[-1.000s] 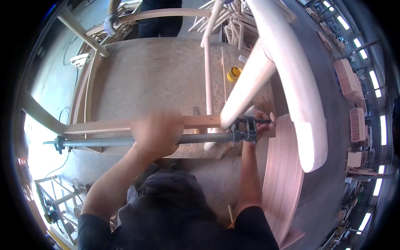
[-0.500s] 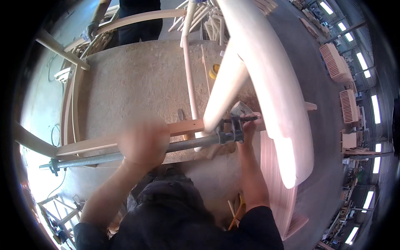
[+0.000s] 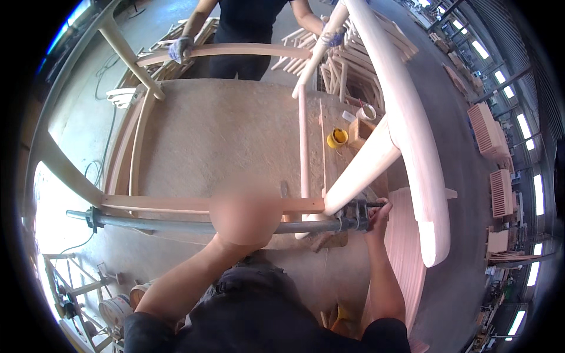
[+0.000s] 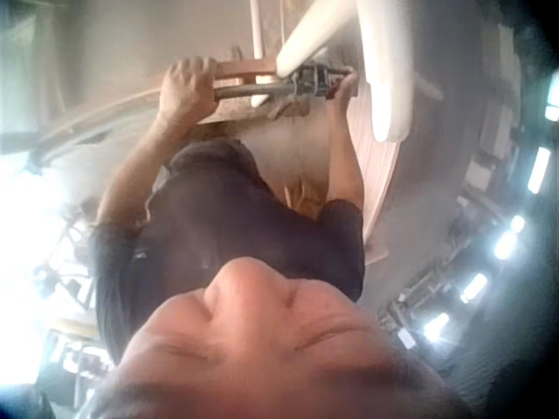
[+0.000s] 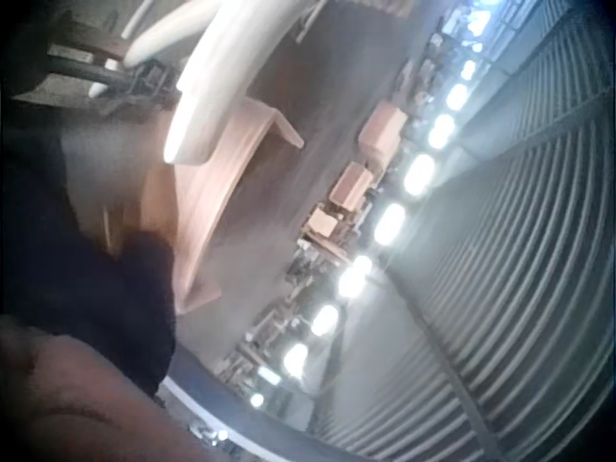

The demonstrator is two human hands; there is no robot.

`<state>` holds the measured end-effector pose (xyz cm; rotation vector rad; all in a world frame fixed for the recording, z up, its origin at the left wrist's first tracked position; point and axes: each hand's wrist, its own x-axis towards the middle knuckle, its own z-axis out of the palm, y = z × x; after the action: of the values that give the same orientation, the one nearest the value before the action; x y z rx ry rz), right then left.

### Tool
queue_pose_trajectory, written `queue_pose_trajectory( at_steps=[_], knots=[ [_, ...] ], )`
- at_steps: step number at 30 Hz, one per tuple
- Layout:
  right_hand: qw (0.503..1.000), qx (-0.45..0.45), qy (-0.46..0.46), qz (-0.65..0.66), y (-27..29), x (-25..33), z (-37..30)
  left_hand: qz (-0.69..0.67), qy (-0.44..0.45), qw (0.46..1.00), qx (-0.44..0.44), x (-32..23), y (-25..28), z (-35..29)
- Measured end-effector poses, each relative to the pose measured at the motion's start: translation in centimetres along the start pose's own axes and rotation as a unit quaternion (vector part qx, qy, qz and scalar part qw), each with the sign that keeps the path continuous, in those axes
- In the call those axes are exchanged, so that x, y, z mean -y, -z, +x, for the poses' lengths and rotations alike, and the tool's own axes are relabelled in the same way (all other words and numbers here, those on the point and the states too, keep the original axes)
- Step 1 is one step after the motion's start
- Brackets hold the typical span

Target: The person uses a metal bar clamp to secure and align the legs of a wooden chair frame. They repeatedly tighten and loosen the clamp while adjusting the chair's position on a workbench. Another person assists by holding the chair steady. The task concludes with the person removing the clamp and placing the chair frame on the floor.

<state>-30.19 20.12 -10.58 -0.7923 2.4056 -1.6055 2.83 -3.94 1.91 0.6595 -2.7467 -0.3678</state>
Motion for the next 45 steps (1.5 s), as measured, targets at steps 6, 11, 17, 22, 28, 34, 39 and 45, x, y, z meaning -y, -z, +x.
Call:
queue_pose_trajectory(
  at_steps=[6,11,17,22,28,34,39,45],
  knots=[
    [0.905,-0.067,-0.23,0.351,-2.4,7.5,0.0,0.002,0.014,1.0,0.01,0.3,0.2,-0.2],
    [0.955,0.021,-0.134,0.264,0.2,0.7,1.0,-0.038,0.021,0.998,0.035,-0.3,0.6,0.2],
    [0.906,0.013,-0.259,0.336,0.7,0.5,1.8,-0.032,-0.007,0.999,-0.037,0.4,0.0,-0.4],
    [0.928,0.107,-0.335,0.124,3.9,3.6,2.4,-0.019,0.004,0.999,-0.037,0.3,0.2,-0.6],
    [0.982,0.079,-0.164,0.043,3.4,4.0,1.8,-0.021,-0.016,0.998,-0.058,0.1,0.1,-0.2],
    [0.956,-0.022,-0.154,0.247,-0.4,-1.7,2.7,0.013,-0.046,0.996,-0.074,0.0,0.5,0.3],
    [0.866,-0.054,-0.215,0.448,-1.4,-7.1,1.1,-0.03,-0.046,0.998,0.041,1.4,-0.7,-0.5],
    [0.784,-0.052,-0.253,0.564,-4.7,-8.7,2.2,-0.025,-0.04,0.995,0.089,1.2,0.3,-0.3]
  ],
)
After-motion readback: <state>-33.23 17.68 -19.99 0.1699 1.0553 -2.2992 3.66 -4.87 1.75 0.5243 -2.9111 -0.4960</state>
